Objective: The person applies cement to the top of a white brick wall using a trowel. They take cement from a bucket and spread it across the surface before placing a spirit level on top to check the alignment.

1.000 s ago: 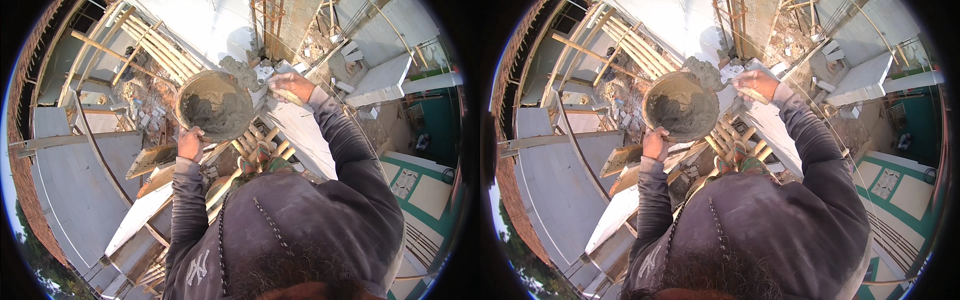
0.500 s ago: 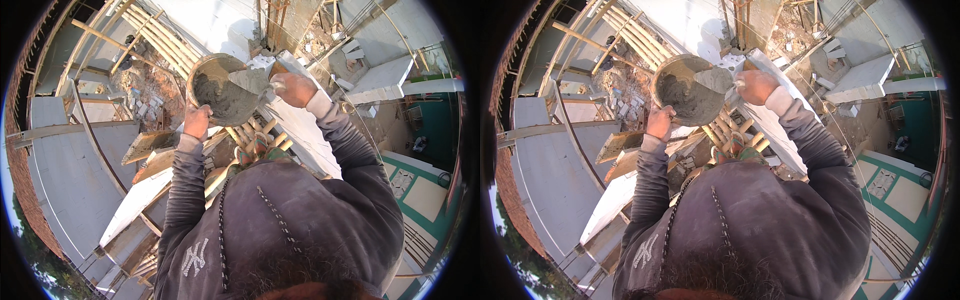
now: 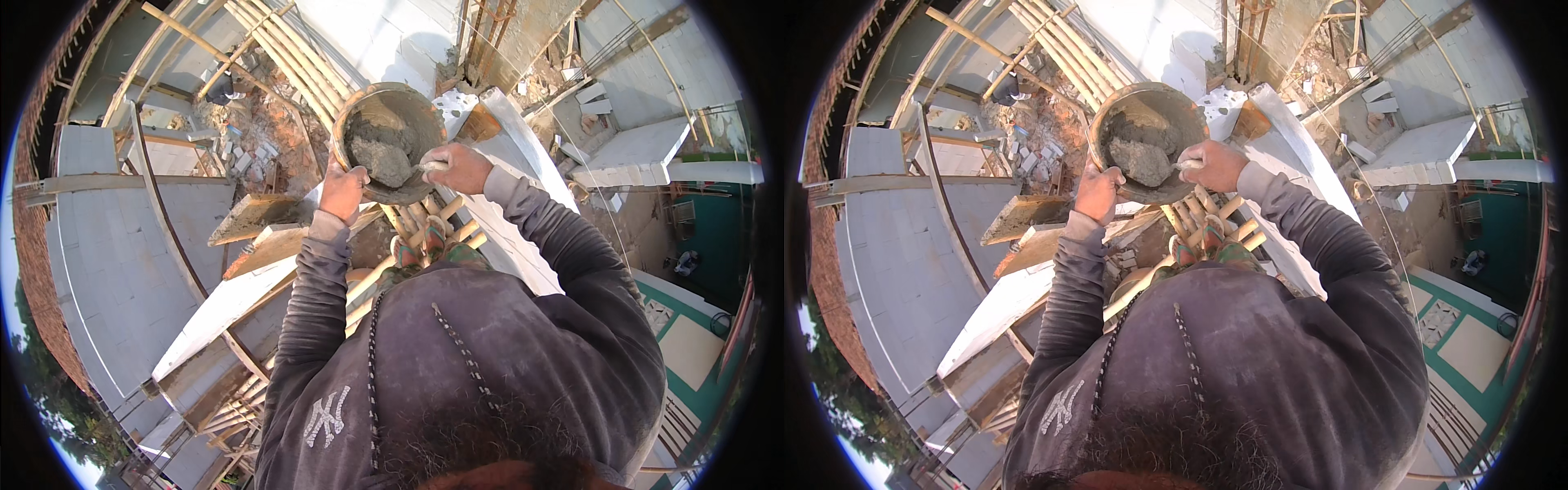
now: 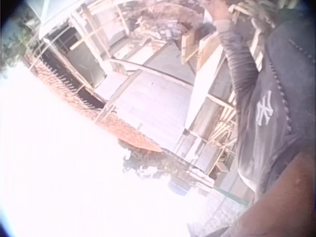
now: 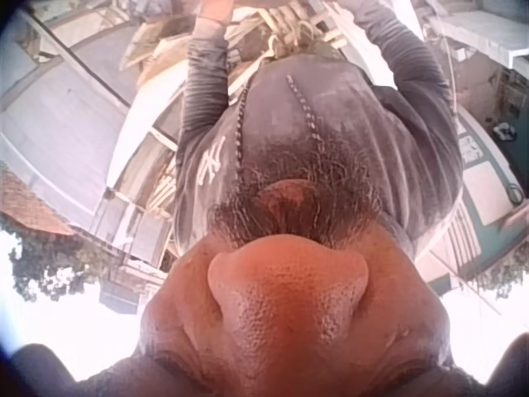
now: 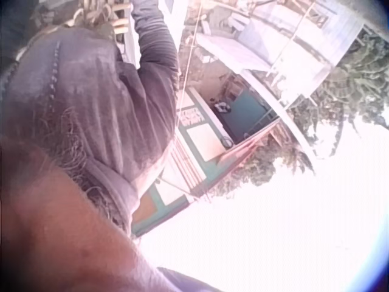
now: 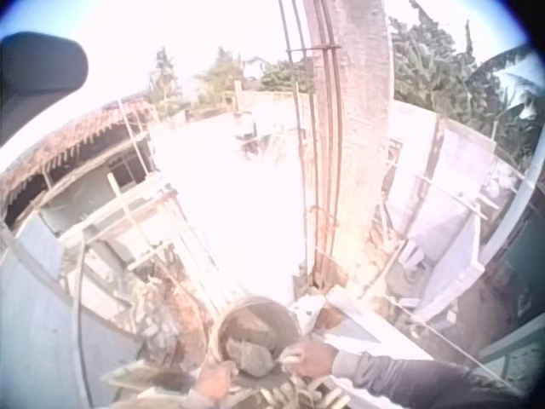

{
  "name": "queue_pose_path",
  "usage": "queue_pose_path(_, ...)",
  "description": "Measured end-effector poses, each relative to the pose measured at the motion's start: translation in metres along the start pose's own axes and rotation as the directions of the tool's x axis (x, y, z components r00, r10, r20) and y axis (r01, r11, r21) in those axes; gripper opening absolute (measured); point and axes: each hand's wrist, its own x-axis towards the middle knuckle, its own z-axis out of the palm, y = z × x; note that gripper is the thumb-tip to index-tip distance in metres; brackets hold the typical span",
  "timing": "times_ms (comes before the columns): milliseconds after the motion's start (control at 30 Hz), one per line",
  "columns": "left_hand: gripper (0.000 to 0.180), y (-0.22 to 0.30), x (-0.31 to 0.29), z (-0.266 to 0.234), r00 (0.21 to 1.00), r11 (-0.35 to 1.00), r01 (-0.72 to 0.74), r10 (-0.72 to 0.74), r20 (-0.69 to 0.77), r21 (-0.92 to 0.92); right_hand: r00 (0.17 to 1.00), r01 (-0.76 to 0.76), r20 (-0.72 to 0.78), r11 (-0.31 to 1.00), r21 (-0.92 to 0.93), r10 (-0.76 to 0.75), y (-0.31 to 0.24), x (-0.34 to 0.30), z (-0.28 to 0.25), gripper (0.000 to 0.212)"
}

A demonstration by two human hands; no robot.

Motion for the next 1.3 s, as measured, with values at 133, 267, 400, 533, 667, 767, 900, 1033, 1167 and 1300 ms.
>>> queue_pose_path(133,0.02,-0.003,-0.012,-0.031,0.99,0.936,-0.139,0.139,0.024,0.322,0.999,0.022,-0.043,0.999,0.029,-0.021,-0.032,-0.014,-0.038,0.038)
queue_pose_path(267,0.029,0.004,-0.016,-0.048,0.959,0.554,-0.262,0.243,0.148,0.79,0.997,-0.065,0.053,0.917,0.393,0.048,0.002,-0.015,-0.083,0.035)
queue_pose_path(400,0.032,-0.015,-0.006,-0.056,0.986,0.705,-0.157,0.147,0.074,0.691,0.961,-0.157,-0.048,0.678,0.718,0.272,0.079,-0.008,-0.112,0.03)
queue_pose_path(533,0.032,-0.031,0.002,-0.058,0.997,0.996,0.076,-0.075,-0.021,0.04,0.843,-0.241,-0.173,0.644,0.726,0.51,0.112,0.005,-0.14,0.03)
queue_pose_path(667,0.033,-0.024,-0.003,-0.054,0.998,0.901,-0.054,0.043,0.036,0.43,0.88,-0.182,-0.209,0.709,0.681,0.426,0.048,-0.026,-0.132,0.031)
queue_pose_path(767,0.017,0.015,-0.007,-0.026,0.979,0.657,-0.205,0.133,0.157,0.725,0.927,-0.233,-0.23,0.936,0.265,0.295,0.016,-0.031,-0.113,0.03)
queue_pose_path(900,0.007,0.004,0.008,-0.011,0.787,0.407,-0.58,0.503,0.358,0.705,0.916,-0.167,-0.382,0.753,-0.637,-0.12,-0.01,-0.02,-0.064,0.031)
queue_pose_path(1033,0.064,0.032,0.004,0.035,0.995,0.98,0.039,-0.02,0.1,-0.193,0.953,-0.205,-0.295,0.556,-0.806,-0.076,-0.013,0.025,-0.017,0.027)
queue_pose_path(1167,0.067,0.025,0.0,0.031,0.993,0.993,0.014,0.0,0.121,-0.113,0.993,-0.115,-0.081,0.735,-0.669,0.082,-0.007,0.02,0.02,0.031)
queue_pose_path(1300,0.072,0.03,-0.003,0.037,0.987,0.987,-0.014,0.04,0.158,-0.162,0.997,-0.068,0.016,0.953,-0.295,0.076,0.013,0.015,0.014,0.036)
